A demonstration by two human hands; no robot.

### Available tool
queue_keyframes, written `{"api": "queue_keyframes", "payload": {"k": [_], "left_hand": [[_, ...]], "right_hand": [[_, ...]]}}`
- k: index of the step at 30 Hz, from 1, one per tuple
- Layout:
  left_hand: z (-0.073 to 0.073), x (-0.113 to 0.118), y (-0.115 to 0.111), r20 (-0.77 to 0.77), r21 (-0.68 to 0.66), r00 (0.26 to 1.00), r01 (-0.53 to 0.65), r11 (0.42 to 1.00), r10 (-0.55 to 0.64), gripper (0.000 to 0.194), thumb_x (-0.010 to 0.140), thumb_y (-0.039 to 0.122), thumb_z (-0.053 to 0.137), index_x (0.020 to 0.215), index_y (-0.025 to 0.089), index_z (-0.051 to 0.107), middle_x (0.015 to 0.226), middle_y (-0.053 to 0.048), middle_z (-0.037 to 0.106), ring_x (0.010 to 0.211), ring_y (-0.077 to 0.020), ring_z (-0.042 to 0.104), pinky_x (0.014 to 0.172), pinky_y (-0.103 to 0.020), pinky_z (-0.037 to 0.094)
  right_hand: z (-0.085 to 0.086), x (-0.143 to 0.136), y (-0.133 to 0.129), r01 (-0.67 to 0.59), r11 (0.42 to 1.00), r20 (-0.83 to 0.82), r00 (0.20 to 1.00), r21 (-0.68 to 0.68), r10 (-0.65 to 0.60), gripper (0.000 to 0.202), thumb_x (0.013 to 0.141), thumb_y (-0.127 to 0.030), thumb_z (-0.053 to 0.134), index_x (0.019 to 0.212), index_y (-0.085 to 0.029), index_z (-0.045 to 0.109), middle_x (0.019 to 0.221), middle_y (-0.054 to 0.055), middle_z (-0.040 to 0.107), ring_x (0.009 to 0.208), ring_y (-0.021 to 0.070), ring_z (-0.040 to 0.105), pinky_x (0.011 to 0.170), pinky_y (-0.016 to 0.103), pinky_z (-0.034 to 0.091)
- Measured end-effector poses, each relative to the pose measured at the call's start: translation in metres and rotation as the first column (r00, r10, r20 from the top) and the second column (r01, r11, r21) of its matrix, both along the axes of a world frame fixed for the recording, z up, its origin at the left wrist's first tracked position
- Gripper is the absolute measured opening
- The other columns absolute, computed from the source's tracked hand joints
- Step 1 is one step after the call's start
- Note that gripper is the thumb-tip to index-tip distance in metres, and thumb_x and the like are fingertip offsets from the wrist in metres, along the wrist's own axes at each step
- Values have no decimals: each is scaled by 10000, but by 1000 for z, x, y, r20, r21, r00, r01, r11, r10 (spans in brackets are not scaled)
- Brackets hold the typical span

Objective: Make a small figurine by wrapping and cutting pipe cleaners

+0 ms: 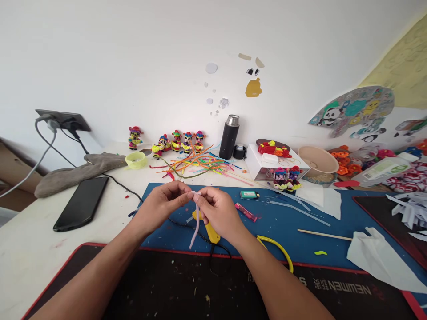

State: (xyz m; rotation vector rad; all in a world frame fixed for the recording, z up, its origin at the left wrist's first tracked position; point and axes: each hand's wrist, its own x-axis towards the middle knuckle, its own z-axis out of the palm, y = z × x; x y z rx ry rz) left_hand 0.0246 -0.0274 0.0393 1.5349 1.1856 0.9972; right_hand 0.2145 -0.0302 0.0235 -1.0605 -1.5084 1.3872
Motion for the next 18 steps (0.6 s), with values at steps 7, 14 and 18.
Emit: {"api": "queue_keyframes", "payload": {"k": [7,14,18], "left_hand": [[-1,-1,0,-24,-7,1000,1,1000,-1,382,879,579,747,849,199,728,802,-11,675,756,-177,567,703,-273,458],[-2,3,0,-15,28,998,-60,998,60,379,855,572,762,810,199,705,767,-14,676,720,-178,569,678,-280,461],[-2,6,0,38,35,991,-127,991,126,371,835,559,784,796,204,684,726,3,639,677,-161,540,641,-268,448]], "right_hand": [[-2,0,0,2,1000,15,1000,21,-3,272,984,-452,632,885,-199,643,579,-64,554,436,92,508,437,206,385],[-4,-2,-1,-23,999,14,1000,-23,24,284,985,-474,636,901,-203,636,590,-61,569,433,90,499,438,202,389],[-5,-2,-1,-45,998,20,999,-40,45,257,982,-455,642,916,-207,635,591,-64,569,418,90,488,422,204,382]]}}
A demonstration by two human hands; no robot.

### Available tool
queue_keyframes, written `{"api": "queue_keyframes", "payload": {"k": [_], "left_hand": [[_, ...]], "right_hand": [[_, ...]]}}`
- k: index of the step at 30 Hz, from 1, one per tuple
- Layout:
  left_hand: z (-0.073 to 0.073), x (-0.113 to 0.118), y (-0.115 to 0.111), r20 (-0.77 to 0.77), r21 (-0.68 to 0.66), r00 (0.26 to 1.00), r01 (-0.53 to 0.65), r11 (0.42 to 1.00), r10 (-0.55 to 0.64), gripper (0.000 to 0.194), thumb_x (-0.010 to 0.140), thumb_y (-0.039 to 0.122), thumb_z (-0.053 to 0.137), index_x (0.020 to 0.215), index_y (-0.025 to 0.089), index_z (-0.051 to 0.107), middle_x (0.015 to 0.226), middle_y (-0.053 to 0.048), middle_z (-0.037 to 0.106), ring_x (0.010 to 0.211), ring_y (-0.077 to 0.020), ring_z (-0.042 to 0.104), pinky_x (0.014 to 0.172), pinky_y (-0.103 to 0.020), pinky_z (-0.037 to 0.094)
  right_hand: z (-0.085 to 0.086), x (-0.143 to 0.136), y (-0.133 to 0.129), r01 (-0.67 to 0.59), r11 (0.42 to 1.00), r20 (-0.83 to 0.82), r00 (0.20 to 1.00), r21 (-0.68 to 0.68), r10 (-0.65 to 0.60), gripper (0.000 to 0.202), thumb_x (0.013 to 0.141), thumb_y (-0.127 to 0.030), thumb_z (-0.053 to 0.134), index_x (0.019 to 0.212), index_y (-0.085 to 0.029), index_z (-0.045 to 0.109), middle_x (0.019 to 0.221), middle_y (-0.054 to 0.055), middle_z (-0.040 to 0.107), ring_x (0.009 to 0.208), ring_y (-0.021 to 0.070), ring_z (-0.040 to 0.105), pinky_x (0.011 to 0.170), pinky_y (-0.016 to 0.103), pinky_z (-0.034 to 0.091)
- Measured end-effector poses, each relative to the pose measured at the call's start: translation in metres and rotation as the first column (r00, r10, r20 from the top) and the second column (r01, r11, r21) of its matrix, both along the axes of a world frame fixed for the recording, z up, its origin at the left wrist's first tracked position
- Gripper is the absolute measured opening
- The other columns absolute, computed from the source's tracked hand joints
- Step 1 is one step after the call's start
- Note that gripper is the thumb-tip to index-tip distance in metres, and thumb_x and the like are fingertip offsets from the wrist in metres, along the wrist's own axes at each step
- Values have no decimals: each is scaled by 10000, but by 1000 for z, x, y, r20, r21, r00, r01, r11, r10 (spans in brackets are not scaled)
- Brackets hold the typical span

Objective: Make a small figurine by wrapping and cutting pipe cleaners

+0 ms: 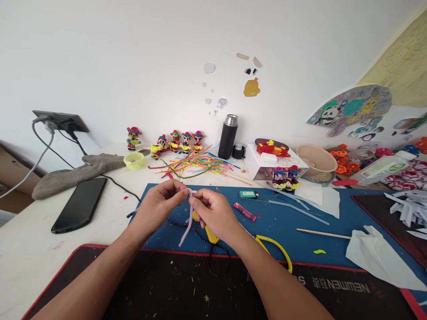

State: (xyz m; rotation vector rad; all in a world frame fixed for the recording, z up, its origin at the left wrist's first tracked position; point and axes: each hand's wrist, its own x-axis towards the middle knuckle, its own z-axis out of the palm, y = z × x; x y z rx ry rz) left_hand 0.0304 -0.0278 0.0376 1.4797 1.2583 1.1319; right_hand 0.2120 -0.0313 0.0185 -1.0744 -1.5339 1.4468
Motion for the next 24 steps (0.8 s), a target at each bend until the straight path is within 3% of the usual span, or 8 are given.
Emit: {"api": "queue_keyframes", "payload": {"k": [9,16,24], "left_hand": [[7,-11,2,-78,0,992,101,995,-101,373,864,573,772,829,202,745,796,-31,708,745,-186,588,687,-277,482],[12,-15,3,-89,3,990,106,994,-105,368,845,581,786,841,213,781,835,-56,755,802,-224,645,740,-311,521],[14,-19,5,-210,21,970,130,991,-122,376,834,605,771,819,231,808,818,-51,774,804,-242,668,741,-313,532]], "right_hand": [[3,1,-1,7,999,48,999,46,-9,241,990,-417,620,867,-210,632,583,-64,559,433,102,508,441,221,389],[6,2,-1,16,991,166,985,135,-38,221,979,-389,626,846,-217,663,634,-37,599,513,118,539,506,233,383],[4,1,-2,7,984,214,976,175,-45,221,986,-384,622,847,-224,683,682,-17,643,536,125,542,515,234,373]]}}
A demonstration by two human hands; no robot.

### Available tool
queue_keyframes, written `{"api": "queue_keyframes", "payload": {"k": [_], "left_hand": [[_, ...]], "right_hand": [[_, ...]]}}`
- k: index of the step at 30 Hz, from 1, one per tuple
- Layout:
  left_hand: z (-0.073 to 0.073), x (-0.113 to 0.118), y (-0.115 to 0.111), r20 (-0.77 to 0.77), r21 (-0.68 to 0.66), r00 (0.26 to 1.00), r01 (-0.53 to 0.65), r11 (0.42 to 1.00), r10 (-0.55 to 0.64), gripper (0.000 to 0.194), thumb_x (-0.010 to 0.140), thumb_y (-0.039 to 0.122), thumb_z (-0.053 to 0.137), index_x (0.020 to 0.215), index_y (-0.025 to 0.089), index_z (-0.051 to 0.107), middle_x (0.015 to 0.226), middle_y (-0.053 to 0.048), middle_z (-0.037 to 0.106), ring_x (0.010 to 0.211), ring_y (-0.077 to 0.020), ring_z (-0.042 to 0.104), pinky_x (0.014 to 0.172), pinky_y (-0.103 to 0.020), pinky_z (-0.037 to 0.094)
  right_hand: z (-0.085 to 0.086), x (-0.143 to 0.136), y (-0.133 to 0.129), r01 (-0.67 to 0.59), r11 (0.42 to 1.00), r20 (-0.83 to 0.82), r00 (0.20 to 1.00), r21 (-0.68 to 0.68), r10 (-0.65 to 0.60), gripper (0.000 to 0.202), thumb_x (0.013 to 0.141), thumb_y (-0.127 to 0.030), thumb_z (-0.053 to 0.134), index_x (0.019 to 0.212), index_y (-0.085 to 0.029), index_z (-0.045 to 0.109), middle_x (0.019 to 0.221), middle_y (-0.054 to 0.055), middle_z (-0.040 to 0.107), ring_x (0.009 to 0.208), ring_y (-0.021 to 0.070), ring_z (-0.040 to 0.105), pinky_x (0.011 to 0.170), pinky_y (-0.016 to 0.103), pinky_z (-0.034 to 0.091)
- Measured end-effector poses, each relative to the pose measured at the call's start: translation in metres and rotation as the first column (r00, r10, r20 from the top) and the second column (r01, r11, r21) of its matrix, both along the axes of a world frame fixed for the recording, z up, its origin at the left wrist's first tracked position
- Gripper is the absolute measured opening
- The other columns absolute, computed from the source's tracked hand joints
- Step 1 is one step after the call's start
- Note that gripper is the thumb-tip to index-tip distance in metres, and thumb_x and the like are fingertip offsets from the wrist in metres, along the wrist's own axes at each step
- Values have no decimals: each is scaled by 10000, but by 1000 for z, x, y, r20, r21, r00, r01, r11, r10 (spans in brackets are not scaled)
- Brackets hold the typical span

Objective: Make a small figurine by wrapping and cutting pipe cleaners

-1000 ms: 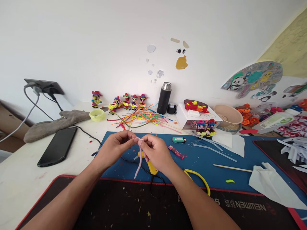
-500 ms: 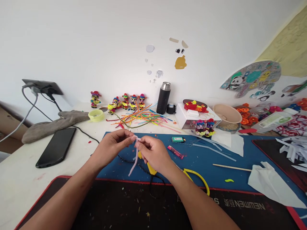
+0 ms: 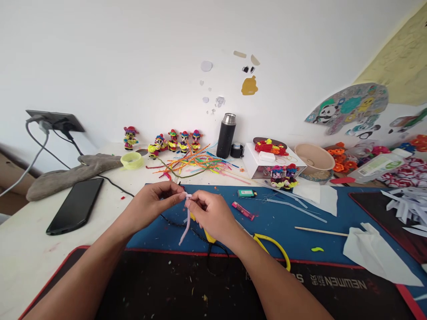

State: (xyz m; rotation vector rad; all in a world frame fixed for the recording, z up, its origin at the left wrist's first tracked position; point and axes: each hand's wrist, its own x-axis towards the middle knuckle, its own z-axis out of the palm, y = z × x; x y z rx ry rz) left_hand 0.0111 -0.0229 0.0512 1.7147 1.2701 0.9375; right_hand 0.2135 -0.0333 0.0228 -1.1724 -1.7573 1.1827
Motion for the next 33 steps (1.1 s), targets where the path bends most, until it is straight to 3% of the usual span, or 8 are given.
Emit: {"api": "queue_keyframes", "payload": {"k": [8,15,20,27,33], "left_hand": [[1,6,-2,114,-26,993,-28,999,30,335,814,536,786,731,218,723,717,-24,670,706,-197,578,659,-294,482],[-13,14,-3,196,-54,975,-98,994,107,313,820,499,792,757,211,686,689,9,635,654,-160,543,620,-268,448],[-20,15,-4,67,46,989,-137,990,133,269,881,474,709,794,220,687,724,11,672,695,-176,600,666,-283,473],[-24,14,-4,-191,256,970,-100,961,152,217,938,401,623,825,230,696,724,22,699,679,-175,630,653,-277,459],[-30,9,-1,-327,356,939,22,934,102,210,962,349,578,840,224,694,784,3,700,710,-172,634,676,-276,459]], "right_hand": [[-3,0,2,5,1000,-44,999,-22,-6,236,1007,-414,603,897,-220,679,670,-22,630,507,119,538,505,235,374],[-6,-3,0,17,1000,10,1000,-5,-16,201,1011,-370,579,902,-224,664,657,-28,627,501,116,537,507,238,359],[-7,-8,-3,10,1000,57,998,-22,-8,151,1001,-335,593,915,-225,649,634,-39,609,507,114,536,507,242,323],[-9,-8,-2,5,999,91,996,-39,-2,102,997,-285,588,942,-220,645,622,-55,607,519,111,536,527,245,310],[-5,-5,-2,-3,984,300,953,178,-52,90,950,-228,629,971,-213,715,643,-34,645,579,135,554,587,270,304]]}}
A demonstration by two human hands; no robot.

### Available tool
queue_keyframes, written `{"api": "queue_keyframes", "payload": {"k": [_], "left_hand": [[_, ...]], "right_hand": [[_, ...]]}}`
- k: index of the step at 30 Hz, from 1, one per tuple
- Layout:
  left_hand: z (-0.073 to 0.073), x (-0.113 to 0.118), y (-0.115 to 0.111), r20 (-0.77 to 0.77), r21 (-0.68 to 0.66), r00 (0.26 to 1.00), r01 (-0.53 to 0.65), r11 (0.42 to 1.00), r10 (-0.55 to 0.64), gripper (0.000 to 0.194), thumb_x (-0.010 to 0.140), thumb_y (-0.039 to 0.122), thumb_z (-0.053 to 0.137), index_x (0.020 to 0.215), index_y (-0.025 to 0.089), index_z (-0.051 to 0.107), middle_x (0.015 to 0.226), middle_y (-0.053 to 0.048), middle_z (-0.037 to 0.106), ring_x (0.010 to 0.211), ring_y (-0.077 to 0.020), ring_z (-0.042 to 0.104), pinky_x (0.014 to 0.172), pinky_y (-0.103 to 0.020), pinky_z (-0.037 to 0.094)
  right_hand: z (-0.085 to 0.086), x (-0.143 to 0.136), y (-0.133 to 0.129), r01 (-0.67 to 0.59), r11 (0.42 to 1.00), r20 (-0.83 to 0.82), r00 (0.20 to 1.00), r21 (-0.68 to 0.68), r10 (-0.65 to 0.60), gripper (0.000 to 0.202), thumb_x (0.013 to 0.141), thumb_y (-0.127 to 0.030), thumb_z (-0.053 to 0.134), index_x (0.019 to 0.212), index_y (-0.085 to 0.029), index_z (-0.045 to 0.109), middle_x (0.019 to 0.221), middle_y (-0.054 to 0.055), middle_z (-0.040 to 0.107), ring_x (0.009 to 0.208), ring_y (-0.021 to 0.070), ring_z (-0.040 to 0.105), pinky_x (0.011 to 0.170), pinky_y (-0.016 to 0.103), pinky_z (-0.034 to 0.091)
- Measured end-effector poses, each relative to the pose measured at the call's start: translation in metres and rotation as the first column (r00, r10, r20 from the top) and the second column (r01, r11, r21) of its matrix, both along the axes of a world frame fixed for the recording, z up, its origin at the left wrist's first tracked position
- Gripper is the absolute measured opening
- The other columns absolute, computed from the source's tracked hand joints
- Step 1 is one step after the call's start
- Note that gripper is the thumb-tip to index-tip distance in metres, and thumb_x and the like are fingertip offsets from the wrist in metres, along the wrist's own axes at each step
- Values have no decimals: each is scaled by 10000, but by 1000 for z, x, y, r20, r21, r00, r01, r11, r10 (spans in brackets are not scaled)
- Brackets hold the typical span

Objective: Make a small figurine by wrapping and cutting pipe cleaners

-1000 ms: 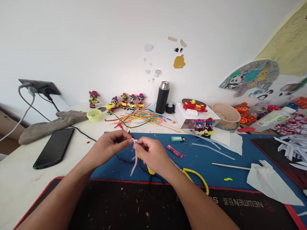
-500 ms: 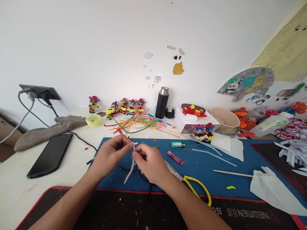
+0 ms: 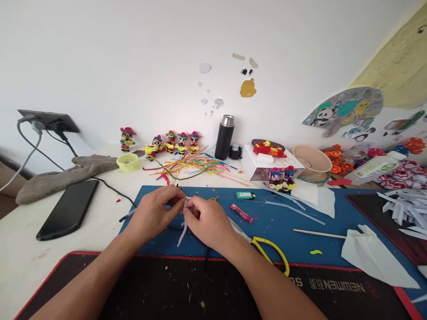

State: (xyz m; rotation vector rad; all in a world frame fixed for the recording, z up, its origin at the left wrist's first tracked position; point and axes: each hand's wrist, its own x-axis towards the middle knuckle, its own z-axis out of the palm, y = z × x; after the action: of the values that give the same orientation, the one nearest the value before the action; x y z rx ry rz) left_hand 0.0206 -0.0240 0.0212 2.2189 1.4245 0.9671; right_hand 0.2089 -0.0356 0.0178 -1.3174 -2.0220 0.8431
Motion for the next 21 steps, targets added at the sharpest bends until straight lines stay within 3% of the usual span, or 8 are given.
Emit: {"api": "queue_keyframes", "payload": {"k": [4,10,15,21], "left_hand": [[0,-4,2,-66,25,996,53,998,-51,179,960,297,567,856,227,694,831,-5,720,767,-180,663,711,-271,465],[1,-6,3,-110,13,981,160,987,-158,173,981,262,551,879,223,685,820,4,674,751,-161,634,695,-252,445],[6,-5,-1,-14,-80,978,206,975,-207,153,977,270,578,879,224,687,805,13,673,737,-153,612,692,-248,453],[14,-6,-5,245,-199,957,209,958,-158,194,951,370,677,835,220,719,789,1,696,745,-169,605,700,-267,473]], "right_hand": [[2,2,-1,-16,988,175,985,152,-11,135,957,-236,626,1027,-213,740,722,9,730,658,174,630,614,298,278],[11,8,0,-28,971,289,956,236,-43,143,990,-231,592,961,-198,728,801,36,770,682,175,656,605,307,263],[15,14,4,26,968,222,972,248,-82,135,996,-257,613,962,-214,736,773,14,749,681,163,641,617,289,298],[19,20,7,86,987,-27,996,139,-83,144,985,-274,624,914,-224,739,639,-40,643,560,119,544,585,257,323]]}}
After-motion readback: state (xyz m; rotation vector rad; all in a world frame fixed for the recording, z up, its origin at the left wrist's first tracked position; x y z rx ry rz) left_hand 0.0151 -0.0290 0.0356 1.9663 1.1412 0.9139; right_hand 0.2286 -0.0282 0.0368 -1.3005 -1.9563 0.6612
